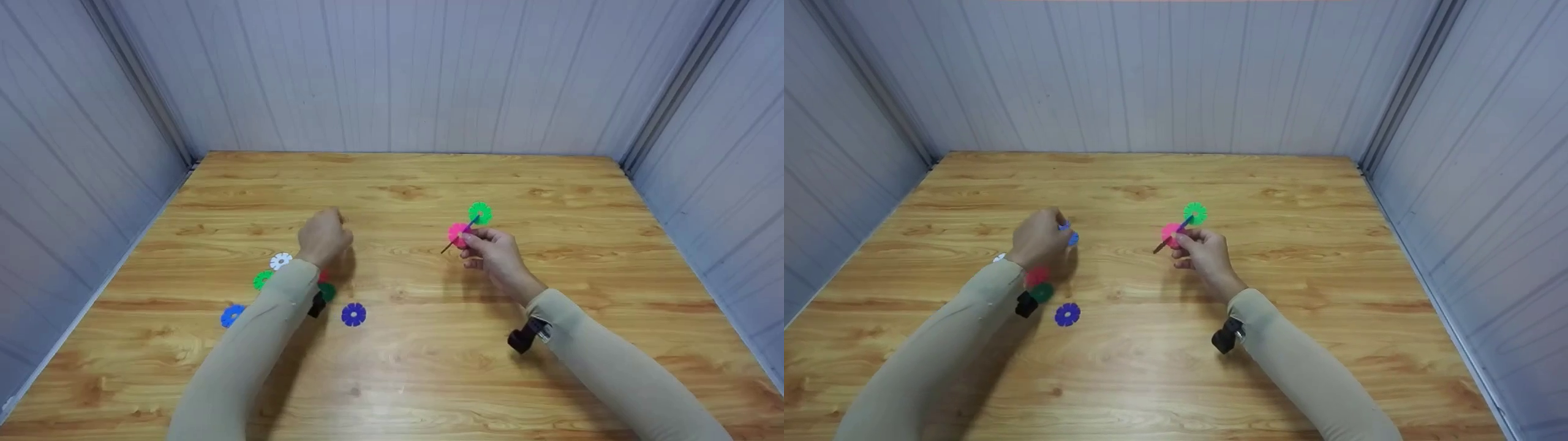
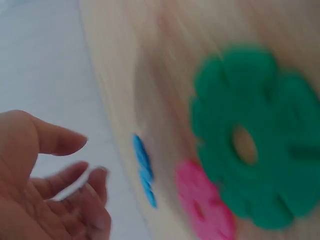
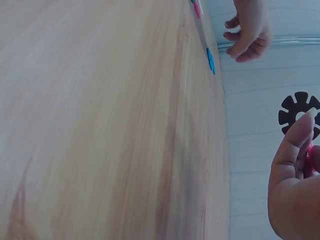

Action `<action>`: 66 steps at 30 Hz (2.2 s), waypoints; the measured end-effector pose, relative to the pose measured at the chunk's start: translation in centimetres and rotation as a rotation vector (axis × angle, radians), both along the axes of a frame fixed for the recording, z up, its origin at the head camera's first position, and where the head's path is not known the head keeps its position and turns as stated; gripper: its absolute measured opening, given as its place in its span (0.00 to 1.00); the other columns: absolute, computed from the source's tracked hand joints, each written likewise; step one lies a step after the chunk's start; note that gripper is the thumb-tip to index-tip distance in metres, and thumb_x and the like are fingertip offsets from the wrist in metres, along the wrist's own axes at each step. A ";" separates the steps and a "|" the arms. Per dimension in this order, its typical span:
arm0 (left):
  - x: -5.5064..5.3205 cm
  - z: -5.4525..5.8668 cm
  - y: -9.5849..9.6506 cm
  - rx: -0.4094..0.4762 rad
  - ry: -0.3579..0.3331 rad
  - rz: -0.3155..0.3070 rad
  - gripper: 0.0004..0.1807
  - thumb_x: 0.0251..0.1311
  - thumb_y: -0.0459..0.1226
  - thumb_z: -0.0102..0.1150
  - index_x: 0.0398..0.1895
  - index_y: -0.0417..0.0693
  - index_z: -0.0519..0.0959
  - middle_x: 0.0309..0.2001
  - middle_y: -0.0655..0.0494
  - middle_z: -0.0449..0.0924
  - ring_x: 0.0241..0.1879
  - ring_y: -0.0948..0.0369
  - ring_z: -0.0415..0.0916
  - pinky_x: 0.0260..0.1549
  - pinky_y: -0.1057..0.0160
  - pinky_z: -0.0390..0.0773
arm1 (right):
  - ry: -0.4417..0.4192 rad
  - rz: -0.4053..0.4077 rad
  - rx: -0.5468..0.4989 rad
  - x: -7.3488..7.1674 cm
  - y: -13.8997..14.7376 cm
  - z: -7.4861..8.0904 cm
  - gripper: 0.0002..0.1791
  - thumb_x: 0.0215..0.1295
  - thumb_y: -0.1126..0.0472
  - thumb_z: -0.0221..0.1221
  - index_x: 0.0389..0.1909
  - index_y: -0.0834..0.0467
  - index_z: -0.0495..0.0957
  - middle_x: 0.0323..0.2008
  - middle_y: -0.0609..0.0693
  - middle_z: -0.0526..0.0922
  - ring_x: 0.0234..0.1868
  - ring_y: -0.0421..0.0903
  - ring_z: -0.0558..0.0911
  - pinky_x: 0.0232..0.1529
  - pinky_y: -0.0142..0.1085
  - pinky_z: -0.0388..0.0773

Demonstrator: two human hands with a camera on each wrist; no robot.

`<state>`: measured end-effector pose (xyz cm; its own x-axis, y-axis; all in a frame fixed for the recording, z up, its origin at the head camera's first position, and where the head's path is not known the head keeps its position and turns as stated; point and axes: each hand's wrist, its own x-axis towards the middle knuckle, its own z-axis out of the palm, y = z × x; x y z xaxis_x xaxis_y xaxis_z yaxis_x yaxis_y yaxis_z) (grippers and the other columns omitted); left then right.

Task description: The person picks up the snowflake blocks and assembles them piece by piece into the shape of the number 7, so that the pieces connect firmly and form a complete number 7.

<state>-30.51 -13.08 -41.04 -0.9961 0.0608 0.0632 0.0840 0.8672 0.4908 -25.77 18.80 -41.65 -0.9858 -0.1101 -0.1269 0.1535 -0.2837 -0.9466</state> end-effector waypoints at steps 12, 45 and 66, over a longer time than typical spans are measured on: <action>-0.5 -1.4 -1.4 -0.150 -0.159 0.113 0.25 0.62 0.50 0.58 0.11 0.51 0.65 0.14 0.62 0.56 0.16 0.64 0.54 0.16 0.63 0.56 | -0.006 0.015 0.056 0.0 -0.2 -0.4 0.04 0.72 0.67 0.56 0.41 0.66 0.74 0.29 0.52 0.81 0.27 0.41 0.80 0.27 0.33 0.81; 3.6 -0.4 7.1 0.669 -0.333 -0.248 0.08 0.63 0.33 0.65 0.42 0.40 0.77 0.33 0.48 0.85 0.35 0.46 0.82 0.36 0.51 0.81 | -0.020 -0.015 0.073 -0.1 -0.1 -0.6 0.08 0.70 0.66 0.60 0.45 0.65 0.75 0.31 0.52 0.85 0.27 0.43 0.83 0.26 0.34 0.82; 5.3 0.1 9.4 0.871 -0.343 -0.162 0.10 0.58 0.28 0.66 0.33 0.43 0.73 0.26 0.52 0.80 0.23 0.61 0.74 0.20 0.66 0.69 | -0.098 0.089 0.040 -0.1 -0.6 -1.3 0.08 0.74 0.68 0.54 0.40 0.69 0.78 0.26 0.53 0.84 0.22 0.40 0.80 0.26 0.31 0.81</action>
<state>-25.23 -3.64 -40.92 -0.9525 0.2688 -0.1431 -0.0977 0.1752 0.9797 -25.84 18.16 -42.92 -0.9550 -0.1891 -0.2287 0.2690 -0.2268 -0.9360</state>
